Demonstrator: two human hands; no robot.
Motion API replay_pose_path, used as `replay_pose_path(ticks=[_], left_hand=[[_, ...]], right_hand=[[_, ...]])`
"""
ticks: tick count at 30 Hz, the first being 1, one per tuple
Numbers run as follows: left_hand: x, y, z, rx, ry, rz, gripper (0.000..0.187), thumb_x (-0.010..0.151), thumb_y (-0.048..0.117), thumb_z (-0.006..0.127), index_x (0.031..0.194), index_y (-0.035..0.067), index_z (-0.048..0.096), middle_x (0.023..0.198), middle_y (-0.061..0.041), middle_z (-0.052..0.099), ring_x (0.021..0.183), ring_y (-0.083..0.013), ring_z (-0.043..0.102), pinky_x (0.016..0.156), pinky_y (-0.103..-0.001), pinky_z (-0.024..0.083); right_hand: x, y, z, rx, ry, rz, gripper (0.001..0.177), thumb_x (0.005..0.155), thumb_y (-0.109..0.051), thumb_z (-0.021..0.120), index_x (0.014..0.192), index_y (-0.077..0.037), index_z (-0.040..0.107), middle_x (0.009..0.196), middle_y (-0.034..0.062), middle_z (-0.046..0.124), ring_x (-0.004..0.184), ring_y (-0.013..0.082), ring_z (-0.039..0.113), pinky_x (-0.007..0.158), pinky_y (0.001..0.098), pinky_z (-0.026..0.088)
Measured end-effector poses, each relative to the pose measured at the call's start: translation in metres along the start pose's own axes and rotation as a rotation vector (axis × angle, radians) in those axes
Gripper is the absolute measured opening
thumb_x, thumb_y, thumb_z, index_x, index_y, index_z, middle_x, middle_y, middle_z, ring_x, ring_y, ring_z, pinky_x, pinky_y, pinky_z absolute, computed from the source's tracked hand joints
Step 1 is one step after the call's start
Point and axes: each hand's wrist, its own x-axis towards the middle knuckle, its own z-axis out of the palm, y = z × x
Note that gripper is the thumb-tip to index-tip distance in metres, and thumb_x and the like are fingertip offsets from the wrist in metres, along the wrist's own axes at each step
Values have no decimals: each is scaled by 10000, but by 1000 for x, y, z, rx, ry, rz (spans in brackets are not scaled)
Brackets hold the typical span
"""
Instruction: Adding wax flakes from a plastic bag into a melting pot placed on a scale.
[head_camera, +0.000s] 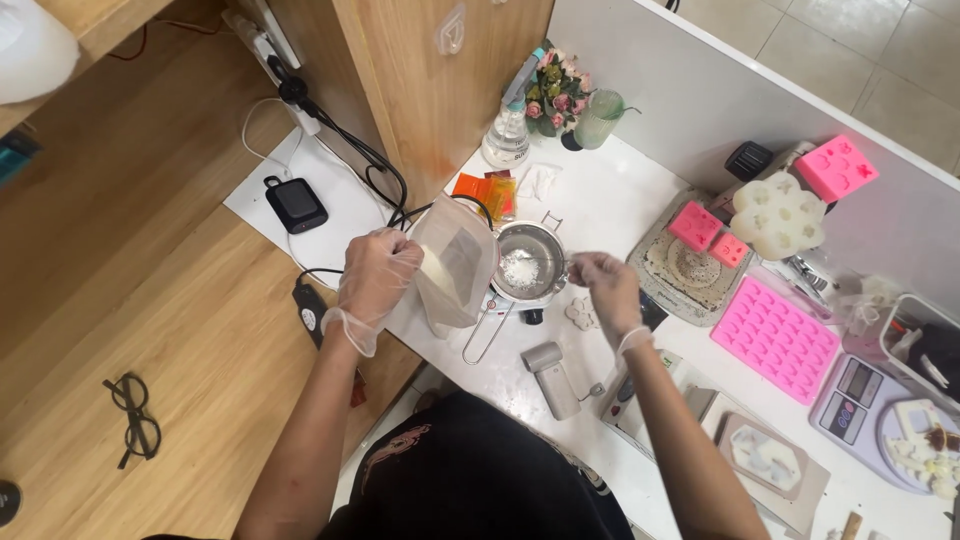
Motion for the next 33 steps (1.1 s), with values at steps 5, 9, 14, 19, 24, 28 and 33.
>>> replay_pose_path(ticks=[5,9,14,19,24,28,33], left_hand=[[-7,10,-5,-12,-4,8,304,851,322,602,683,71,628,772,-118,655,892,-299,673,844,-391,533],[-9,15,-2,-11,-17,2,298,850,332,595,703,77,638,795,-111,662,914,-290,674,858,-395,532],[-13,23,-1,-1,-38,-3,302,863,345,583,735,81,656,831,-113,677,951,-296,676,884,-395,536],[-15,20,2,-1,-41,-11,314,871,362,555,784,88,683,894,-103,699,1008,-302,677,903,-406,550],[-17,15,-3,28,-4,8,314,883,323,542,804,54,681,914,-159,694,1010,-356,673,895,-462,555],[-11,2,1,-8,20,-5,323,885,344,542,821,56,672,926,-163,688,1038,-354,666,904,-466,552],[-5,4,-1,4,-7,0,332,881,386,528,773,94,642,903,-122,679,1014,-334,672,889,-447,564]], right_hand=[[-15,-19,-2,76,129,-40,146,1051,-100,600,1115,-13,698,908,102,719,827,163,683,818,277,555],[-21,-65,0,282,280,-176,123,1038,-134,606,1018,-42,684,760,37,668,684,100,646,660,191,564],[-26,-96,62,-162,-91,-237,177,1011,-148,612,1142,-162,730,931,65,746,873,190,702,804,306,578],[34,-35,173,-1045,-523,-623,253,935,-146,639,1137,-160,791,940,195,780,956,418,742,852,494,617],[90,34,223,-1165,-725,-406,283,881,-167,630,1085,-51,789,1048,263,756,1082,456,703,918,540,586],[68,22,215,-1196,-753,-313,317,909,-269,651,1149,-106,781,1095,217,761,1123,396,708,968,460,586],[63,21,208,-938,-656,18,346,914,-285,631,1174,-103,768,1010,166,780,932,293,771,832,417,619]])
